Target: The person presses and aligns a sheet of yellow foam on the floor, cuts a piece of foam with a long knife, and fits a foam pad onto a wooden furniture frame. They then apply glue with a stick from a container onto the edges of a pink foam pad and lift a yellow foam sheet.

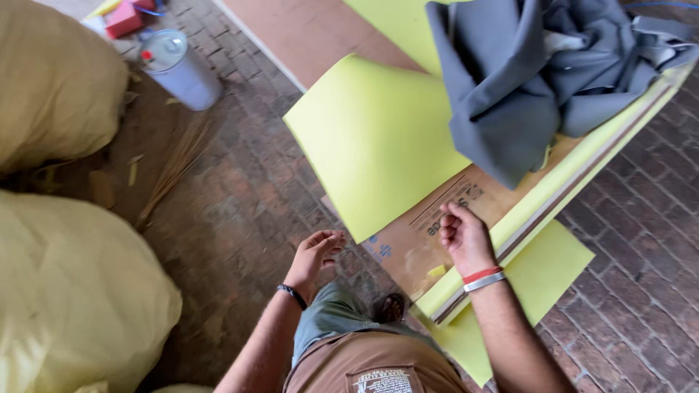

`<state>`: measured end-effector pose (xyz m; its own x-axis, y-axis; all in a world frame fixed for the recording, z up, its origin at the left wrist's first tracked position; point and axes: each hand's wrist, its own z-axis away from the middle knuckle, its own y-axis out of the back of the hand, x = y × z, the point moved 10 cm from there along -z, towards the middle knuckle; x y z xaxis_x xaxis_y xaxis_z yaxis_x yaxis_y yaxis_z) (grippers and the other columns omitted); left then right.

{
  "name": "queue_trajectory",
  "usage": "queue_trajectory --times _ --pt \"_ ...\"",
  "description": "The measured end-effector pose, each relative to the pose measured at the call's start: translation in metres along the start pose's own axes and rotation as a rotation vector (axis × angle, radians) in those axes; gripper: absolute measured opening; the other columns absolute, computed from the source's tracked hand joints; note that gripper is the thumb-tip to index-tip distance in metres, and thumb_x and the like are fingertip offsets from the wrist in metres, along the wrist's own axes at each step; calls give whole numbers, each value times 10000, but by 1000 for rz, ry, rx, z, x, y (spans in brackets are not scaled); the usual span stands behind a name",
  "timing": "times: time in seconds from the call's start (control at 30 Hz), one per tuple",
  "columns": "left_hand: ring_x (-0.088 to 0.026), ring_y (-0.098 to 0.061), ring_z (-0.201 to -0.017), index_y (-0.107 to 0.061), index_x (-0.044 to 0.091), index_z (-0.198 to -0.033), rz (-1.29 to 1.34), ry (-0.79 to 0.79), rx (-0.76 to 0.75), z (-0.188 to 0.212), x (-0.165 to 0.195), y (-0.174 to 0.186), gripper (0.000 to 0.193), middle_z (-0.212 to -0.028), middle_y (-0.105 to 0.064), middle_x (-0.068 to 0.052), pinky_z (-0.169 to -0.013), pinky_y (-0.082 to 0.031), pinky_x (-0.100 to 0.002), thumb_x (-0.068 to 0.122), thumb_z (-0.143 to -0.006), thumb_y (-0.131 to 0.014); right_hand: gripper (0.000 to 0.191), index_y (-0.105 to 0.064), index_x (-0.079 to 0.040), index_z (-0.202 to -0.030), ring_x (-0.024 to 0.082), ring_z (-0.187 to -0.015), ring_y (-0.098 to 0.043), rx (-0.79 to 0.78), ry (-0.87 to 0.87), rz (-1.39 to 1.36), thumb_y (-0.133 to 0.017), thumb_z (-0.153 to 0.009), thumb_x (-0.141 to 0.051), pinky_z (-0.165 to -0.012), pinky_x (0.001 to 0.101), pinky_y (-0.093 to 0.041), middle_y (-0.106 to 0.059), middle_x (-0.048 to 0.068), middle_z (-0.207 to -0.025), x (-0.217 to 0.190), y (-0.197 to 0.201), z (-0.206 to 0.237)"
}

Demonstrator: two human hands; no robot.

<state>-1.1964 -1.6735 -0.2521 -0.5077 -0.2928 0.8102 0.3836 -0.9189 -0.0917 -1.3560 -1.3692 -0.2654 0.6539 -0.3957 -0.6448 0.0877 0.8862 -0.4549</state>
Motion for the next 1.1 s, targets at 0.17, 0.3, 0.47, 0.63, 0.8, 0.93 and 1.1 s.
queue_trajectory --times 0.17,0.3,0.47,0.63,0.8,0.93,1.1 --pt "-203 -662 -1177 -705 52 -1261 -279 -101 -92 -140 61 -23 362 -1239 -747 -95 -985 -502 -339 233 -951 -663 165 -702 -104 -913 112 -575 -539 122 70 -33 -667 -954 -260 -509 266 -404 -625 -18 -701 -22 -13 -38" --pt "-237 -647 -1244 -656 68 -1328 -459 -167 -184 -256 125 -30 466 -1332 -703 -133 -1057 -480 -353 238 -897 -705 167 -707 -88 -935 112 -570 -528 269 146 -93 -648 -958 -242 -508 270 -392 -620 -13 -703 -37 -24 -62" --pt "-316 -639 -1272 -607 81 -1395 -709 -185 -125 -387 208 -28 704 -1362 -668 -203 -1077 -496 -388 312 -760 -804 201 -701 -50 -965 120 -578 -521 374 218 -81 -620 -987 -232 -543 270 -411 -623 7 -722 -52 -66 -76" --pt "-358 -445 -1385 -482 26 -1439 -909 -353 21 -476 260 -21 944 -1516 -467 -210 -1153 -386 -454 401 -691 -918 219 -678 -26 -974 126 -591 -514 417 244 -80 -619 -992 -236 -536 276 -405 -606 28 -706 -42 -99 -77" --pt "-461 -464 -1253 -499 -77 -1386 -910 -456 -47 -510 262 -26 981 -1354 -554 -266 -999 -449 -527 391 -685 -1000 233 -694 -27 -1008 132 -630 -546 566 197 -54 -638 -991 -252 -568 286 -437 -644 48 -761 -10 -88 -49" --pt "-163 -684 -838 -743 -7 -1127 -644 -236 -411 -494 229 -66 557 -1000 -766 -75 -750 -571 -337 439 -811 -848 302 -746 -36 -1084 130 -668 -558 659 222 11 -615 -994 -293 -616 298 -475 -663 48 -820 3 -82 -13" --pt "-149 -541 -483 -724 1 -781 -852 -755 -715 -322 211 -149 441 -591 -646 -130 -444 -410 -384 406 -955 -739 434 -674 -91 -1265 215 -978 -699 649 113 76 -543 -984 -395 -862 398 -583 -751 103 -1128 10 -107 6"
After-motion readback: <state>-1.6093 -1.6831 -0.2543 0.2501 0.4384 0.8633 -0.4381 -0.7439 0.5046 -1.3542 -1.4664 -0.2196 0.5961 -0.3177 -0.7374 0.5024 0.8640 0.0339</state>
